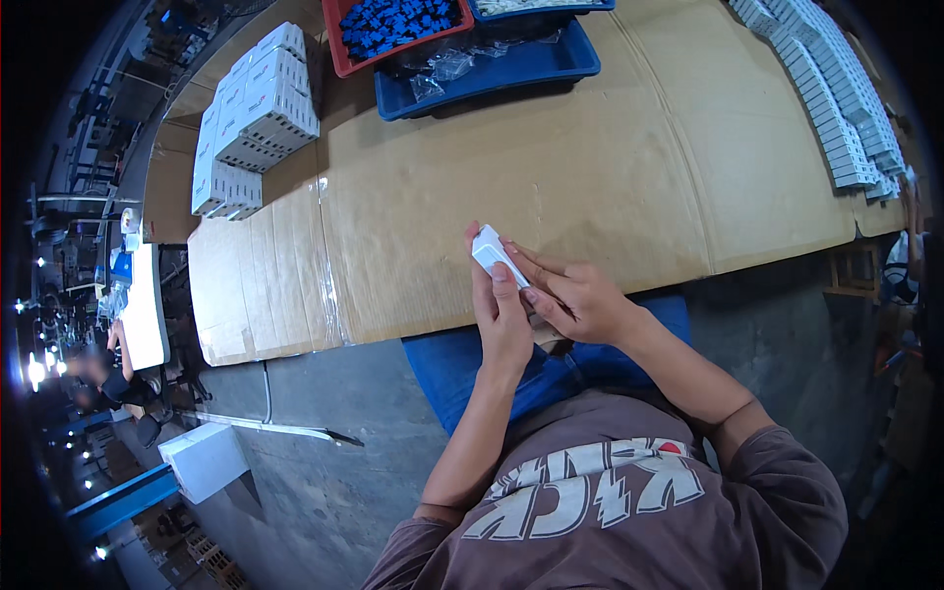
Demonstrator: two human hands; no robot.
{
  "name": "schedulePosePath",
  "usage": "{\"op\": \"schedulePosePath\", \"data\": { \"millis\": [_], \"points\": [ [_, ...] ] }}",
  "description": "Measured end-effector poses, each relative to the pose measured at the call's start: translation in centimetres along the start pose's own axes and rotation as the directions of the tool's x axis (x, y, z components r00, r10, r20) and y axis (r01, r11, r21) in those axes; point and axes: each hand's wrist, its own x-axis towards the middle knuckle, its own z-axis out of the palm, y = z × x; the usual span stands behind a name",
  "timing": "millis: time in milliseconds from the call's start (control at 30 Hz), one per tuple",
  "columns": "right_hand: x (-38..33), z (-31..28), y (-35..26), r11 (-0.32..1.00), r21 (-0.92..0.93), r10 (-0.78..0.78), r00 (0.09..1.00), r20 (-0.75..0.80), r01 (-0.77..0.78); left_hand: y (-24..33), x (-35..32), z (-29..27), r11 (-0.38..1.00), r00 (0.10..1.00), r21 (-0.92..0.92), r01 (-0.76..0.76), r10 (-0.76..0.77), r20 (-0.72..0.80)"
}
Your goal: Assemble internal microcomponents into a white rectangular housing unit.
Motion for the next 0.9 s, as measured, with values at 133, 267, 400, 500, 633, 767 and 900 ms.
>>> {"op": "schedulePosePath", "data": {
  "millis": [133,267,400,500,633,767,900],
  "points": [
    [-0.1,-0.1,0.1,0.995,-0.056,-0.086,0.996,-0.029,0.084,-1.4,0.4,-0.6,0.989,0.99,0.027,-0.143,0.143,0.003],
    [-0.2,-0.1,0.0,0.984,-0.122,-0.135,0.989,-0.055,0.128,-0.6,-0.4,0.0,0.998,0.998,0.013,-0.063,0.063,0.008],
    [-0.3,-0.1,-0.2,0.986,-0.109,-0.133,0.99,-0.052,0.127,0.3,-0.7,0.0,0.998,0.999,-0.032,-0.049,0.05,0.021],
    [-0.3,-0.2,-0.6,0.982,-0.127,-0.142,0.989,-0.035,0.137,0.8,-0.8,0.2,0.997,0.997,-0.045,-0.056,0.058,0.043],
    [-0.5,-0.3,-0.9,0.988,-0.1,-0.122,0.992,-0.023,0.119,0.6,-1.0,0.1,0.994,0.994,-0.02,-0.108,0.109,0.029],
    [-0.4,-0.2,-0.7,0.98,-0.132,-0.155,0.988,-0.026,0.15,0.4,-1.1,-0.2,0.993,0.993,-0.032,-0.11,0.111,0.028],
    [-0.1,-0.2,-1.4,0.981,-0.128,-0.153,0.987,-0.045,0.146,0.9,-1.0,0.1,0.993,0.993,-0.013,-0.115,0.115,0.032]
  ]
}}
